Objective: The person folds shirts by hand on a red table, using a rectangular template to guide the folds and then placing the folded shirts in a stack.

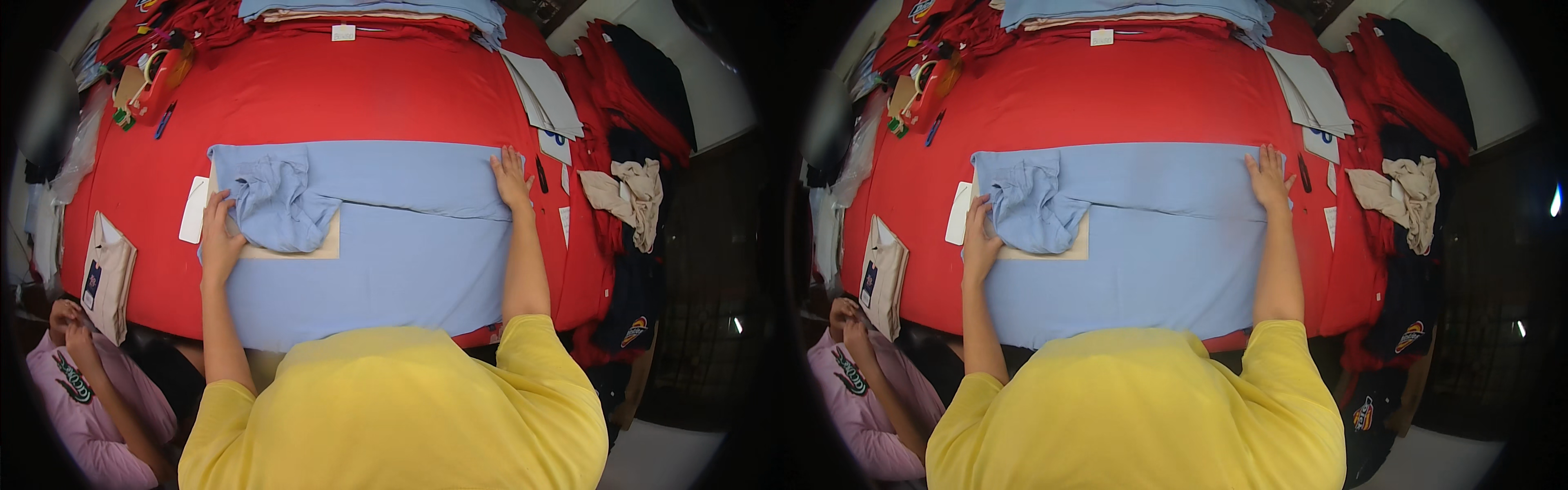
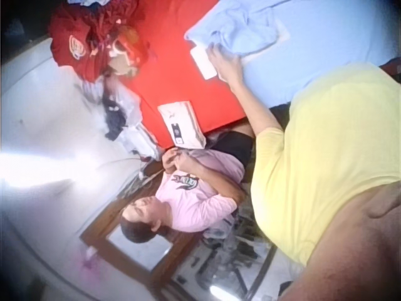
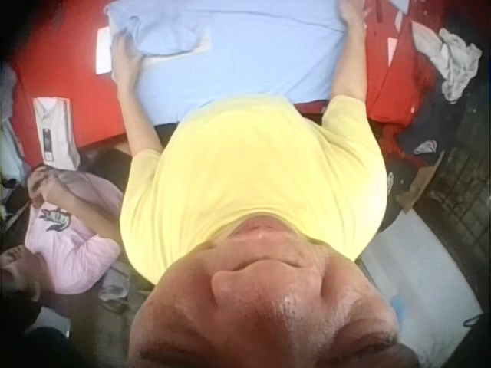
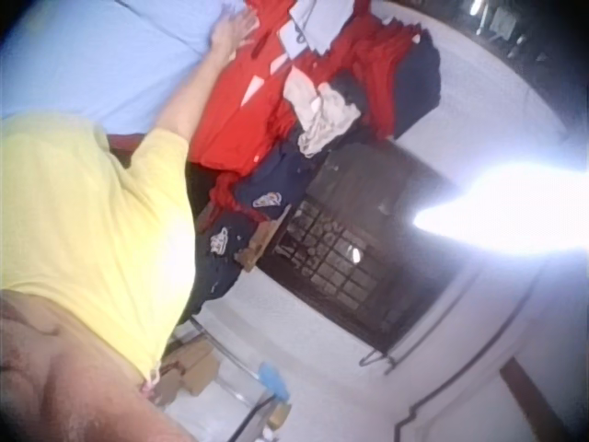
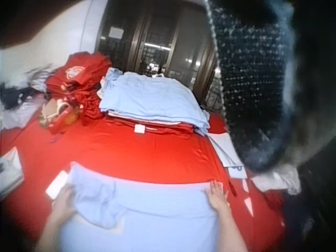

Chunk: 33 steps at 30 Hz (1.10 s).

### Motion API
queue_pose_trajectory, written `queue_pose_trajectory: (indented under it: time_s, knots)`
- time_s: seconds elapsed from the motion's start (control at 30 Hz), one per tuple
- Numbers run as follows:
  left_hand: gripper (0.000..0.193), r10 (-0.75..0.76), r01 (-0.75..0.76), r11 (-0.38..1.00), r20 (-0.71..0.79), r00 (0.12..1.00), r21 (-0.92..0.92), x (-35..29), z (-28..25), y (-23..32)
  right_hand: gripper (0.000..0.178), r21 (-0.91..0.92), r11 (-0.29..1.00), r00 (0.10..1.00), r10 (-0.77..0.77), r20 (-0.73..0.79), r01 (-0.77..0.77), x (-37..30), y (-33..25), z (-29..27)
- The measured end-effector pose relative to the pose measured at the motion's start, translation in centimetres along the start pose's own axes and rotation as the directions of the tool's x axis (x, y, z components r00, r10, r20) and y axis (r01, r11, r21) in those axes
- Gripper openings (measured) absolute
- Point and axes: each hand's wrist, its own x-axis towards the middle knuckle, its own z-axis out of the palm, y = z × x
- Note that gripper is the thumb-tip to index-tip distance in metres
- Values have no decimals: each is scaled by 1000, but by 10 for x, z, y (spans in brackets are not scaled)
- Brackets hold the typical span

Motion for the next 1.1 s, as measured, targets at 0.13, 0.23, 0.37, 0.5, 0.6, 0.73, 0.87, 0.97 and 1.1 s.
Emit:
queue_pose_trajectory:
  time_s: [0.13, 0.23, 0.37, 0.5, 0.6, 0.73, 0.87, 0.97, 1.1]
  knots:
    - [48, 13, -12, 1000, -51, 999, 11, -3, 2, 2, 60, -40, 992, 971, -126, -203, 120, -16, -11, 2]
    - [46, 42, -39, 998, -50, 998, 44, -5, 3, -1, 39, 189, 890, 868, -323, -378, 414, -72, -12, 13]
    - [37, 66, -65, 997, -20, 998, 51, -8, 0, -7, 20, 127, 760, 758, -591, -275, 638, -134, -73, 31]
    - [26, 42, -42, 995, -2, 999, -92, -6, -2, -14, 20, 22, 835, 833, -545, -92, 549, -120, -97, 34]
    - [22, 5, 5, 956, 33, 999, -293, -7, -3, -20, 27, -60, 903, 872, -392, 292, 426, -112, -123, -7]
    - [40, 5, 15, 966, 77, 997, -258, -5, -9, -15, 44, 460, 552, 608, -793, 33, 695, -118, -209, -1]
    - [46, 20, -16, 980, 14, 1000, -200, -8, -9, -8, 64, 404, 321, 345, -938, 15, 856, -127, -299, 41]
    - [43, 32, -38, 987, -38, 999, -154, -10, -7, -7, 47, 193, 334, 297, -934, 198, 922, -134, -321, 51]
    - [37, 71, -76, 995, -74, 995, -62, -16, 1, -16, 18, 110, 19, 0, -985, 170, 994, -199, -317, -10]
